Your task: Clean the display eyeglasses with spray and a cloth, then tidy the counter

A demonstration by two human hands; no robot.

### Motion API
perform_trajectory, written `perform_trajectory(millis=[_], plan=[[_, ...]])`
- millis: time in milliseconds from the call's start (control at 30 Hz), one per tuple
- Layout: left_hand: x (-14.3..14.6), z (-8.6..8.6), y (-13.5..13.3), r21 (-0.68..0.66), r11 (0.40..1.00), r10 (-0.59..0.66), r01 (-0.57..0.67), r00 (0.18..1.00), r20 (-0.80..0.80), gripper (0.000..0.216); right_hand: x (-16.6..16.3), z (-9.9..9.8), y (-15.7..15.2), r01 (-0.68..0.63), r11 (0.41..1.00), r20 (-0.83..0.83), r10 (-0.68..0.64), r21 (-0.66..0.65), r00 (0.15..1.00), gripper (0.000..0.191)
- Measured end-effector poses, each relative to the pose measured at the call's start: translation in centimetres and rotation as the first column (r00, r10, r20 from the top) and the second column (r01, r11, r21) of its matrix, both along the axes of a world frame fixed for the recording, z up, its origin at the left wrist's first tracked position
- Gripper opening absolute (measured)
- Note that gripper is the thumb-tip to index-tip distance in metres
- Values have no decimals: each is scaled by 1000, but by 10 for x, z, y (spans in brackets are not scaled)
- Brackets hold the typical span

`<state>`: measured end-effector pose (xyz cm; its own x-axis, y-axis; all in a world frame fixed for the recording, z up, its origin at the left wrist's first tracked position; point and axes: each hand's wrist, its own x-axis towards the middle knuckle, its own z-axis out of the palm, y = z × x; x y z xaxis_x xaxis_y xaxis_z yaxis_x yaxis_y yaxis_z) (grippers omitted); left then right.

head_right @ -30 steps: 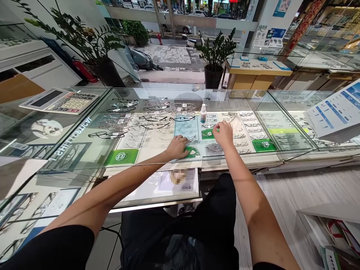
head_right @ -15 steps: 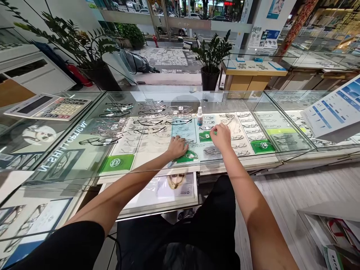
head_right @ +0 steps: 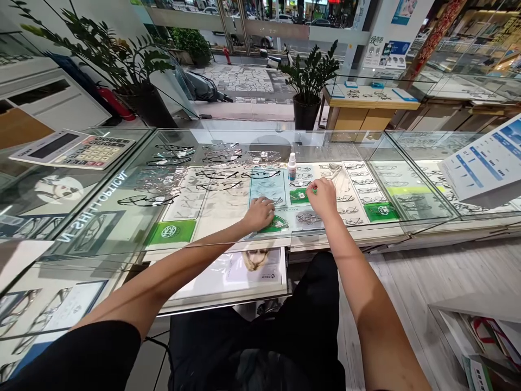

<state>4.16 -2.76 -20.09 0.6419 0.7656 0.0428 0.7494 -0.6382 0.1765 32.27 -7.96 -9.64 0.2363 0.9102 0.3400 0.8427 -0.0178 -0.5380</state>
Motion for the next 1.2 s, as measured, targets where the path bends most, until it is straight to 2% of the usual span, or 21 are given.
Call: perform_trajectory(millis=[100,167,467,867,967,1033,1100,1200], plan=[[-10,2,-18,1,993,-122,122,992,15,32,1,-2,1,-5,1000,-7,5,3,1000,11],[-16,3,-25,5,987,-160,160,987,14,31,1,-2,1,-5,1000,-10,5,6,1000,12],[-19,14,-25,-38,993,-109,109,994,0,29,-1,-1,1,10,1000,-19,-11,-3,1000,12],[-19,6,-31,-42,996,-74,75,997,21,33,0,-2,2,7,1000,-18,-7,14,1000,13],[-18,4,-29,9,1000,-23,23,998,56,31,-1,-2,2,1,1000,-15,-1,26,1000,13],[-14,2,-23,40,998,37,-41,995,91,42,-1,-2,1,4,1000,-12,-4,23,1000,13],[-9,-2,-13,26,994,101,-104,989,109,51,-1,-1,1,7,1000,-11,-7,14,1000,13],[0,-9,4,-40,984,177,-173,979,106,53,-1,1,1,2,1000,-23,-2,1,1000,12]])
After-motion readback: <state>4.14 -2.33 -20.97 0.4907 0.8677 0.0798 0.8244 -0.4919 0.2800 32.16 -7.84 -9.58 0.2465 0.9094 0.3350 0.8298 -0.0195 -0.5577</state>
